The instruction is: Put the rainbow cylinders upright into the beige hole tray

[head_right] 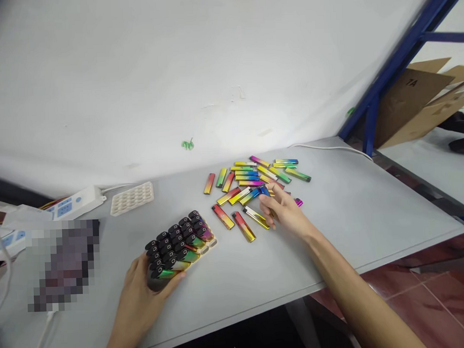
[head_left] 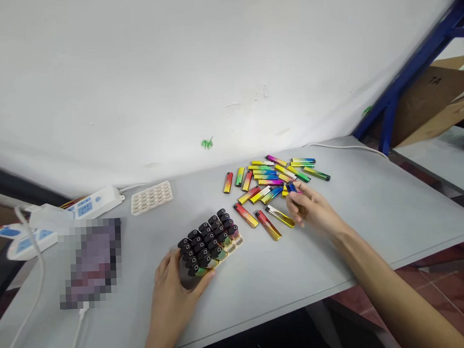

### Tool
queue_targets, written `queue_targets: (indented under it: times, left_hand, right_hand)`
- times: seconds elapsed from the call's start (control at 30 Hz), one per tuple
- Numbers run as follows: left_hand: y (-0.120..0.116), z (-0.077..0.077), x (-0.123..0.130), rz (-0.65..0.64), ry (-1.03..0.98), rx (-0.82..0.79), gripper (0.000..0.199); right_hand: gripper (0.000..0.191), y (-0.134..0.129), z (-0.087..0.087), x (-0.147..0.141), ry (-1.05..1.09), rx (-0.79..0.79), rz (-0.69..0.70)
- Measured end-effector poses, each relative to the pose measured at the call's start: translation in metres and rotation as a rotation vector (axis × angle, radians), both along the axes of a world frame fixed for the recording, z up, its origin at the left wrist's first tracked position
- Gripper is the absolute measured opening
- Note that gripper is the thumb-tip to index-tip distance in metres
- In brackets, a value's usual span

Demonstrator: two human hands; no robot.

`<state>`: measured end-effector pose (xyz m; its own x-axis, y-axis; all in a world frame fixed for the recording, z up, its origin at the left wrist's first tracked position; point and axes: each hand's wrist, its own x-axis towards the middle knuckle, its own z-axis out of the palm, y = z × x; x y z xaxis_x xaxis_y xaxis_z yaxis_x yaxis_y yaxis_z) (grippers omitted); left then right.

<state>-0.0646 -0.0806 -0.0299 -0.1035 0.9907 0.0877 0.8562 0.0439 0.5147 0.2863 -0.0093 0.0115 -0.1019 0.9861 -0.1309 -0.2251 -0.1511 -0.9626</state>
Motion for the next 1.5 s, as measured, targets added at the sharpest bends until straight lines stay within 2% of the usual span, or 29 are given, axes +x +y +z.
queue_targets:
  times: [0.27, 0.47, 0.7, 0.97, 1.3, 1.5]
  left_hand:
    - [-0.001, -0.002, 0.0, 0.003, 0.015, -0.001, 0.069]
    - [-0.001, 0.0, 0.0, -0.006, 0.015, -0.005, 0.069]
    - [0.0, -0.001, 0.001, -0.009, 0.018, 0.008, 0.069]
    - [-0.001, -0.001, 0.001, 0.013, 0.018, -0.021, 0.072]
    - [0.0, 0.001, 0.001, 0.016, 0.005, -0.033, 0.07]
    - [-0.002, 0.002, 0.002, 0.01, -0.004, -0.032, 0.068]
  right_hand:
    - [0.026, 0.0, -0.002, -0.002, 0.002, -0.058, 0.06]
    - [0.029, 0.001, -0.003, -0.002, -0.037, -0.048, 0.027]
    - [0.062, 0.004, -0.009, 0.001, 0.134, -0.016, 0.03]
    - [0.051, 0.002, -0.012, -0.006, 0.12, -0.155, -0.044]
    - [0.062, 0.0, -0.01, -0.009, 0.021, -0.072, 0.001]
    - [0.054, -0.002, -0.013, -0.008, 0.019, -0.104, 0.006]
